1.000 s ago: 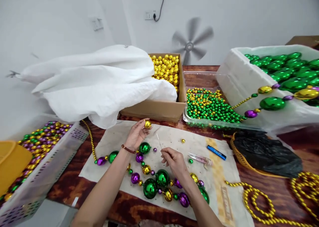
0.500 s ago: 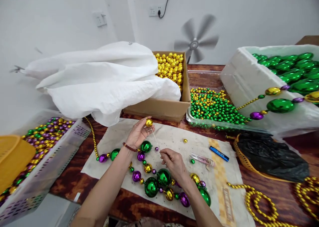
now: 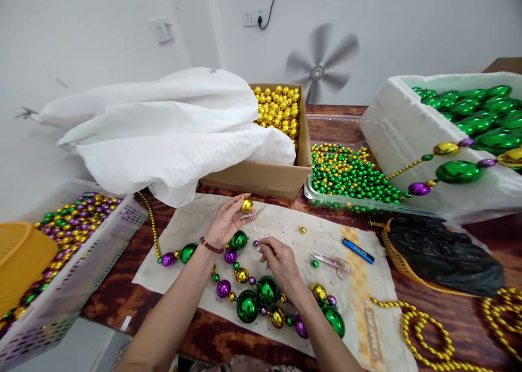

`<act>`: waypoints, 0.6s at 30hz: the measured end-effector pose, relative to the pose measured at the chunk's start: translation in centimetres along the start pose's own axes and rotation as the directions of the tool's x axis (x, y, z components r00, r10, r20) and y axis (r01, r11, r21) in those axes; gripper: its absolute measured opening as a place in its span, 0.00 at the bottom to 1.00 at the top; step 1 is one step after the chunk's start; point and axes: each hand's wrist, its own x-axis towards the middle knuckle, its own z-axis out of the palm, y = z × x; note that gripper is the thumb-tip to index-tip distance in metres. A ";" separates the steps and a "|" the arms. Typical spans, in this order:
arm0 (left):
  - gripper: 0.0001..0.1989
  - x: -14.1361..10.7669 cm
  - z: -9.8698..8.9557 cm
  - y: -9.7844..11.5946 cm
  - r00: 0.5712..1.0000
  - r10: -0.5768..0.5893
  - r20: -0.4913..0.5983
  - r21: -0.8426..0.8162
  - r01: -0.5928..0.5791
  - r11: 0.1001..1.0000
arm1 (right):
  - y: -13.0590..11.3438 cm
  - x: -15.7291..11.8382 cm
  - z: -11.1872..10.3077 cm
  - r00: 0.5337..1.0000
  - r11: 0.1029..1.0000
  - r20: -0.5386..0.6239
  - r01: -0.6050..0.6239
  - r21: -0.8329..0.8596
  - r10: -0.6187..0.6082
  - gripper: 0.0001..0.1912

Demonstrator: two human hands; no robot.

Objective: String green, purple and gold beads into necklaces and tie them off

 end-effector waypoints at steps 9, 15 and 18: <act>0.18 -1.5 -0.7 -1.9 0.999 -0.023 0.045 0.365 0.005 0.931 | -0.6 1.8 0.4 0.998 0.991 -0.057 -0.007 0.135 0.015 0.09; 0.06 -3.9 -0.4 -2.5 0.934 0.341 0.107 0.811 -0.280 0.514 | 0.8 3.7 -1.1 0.990 0.977 0.056 -0.135 0.166 0.127 0.08; 0.04 -5.1 2.0 -2.9 0.920 0.320 0.229 0.775 -0.371 0.512 | 1.7 4.2 -1.1 0.991 0.993 0.092 -0.105 0.056 0.100 0.08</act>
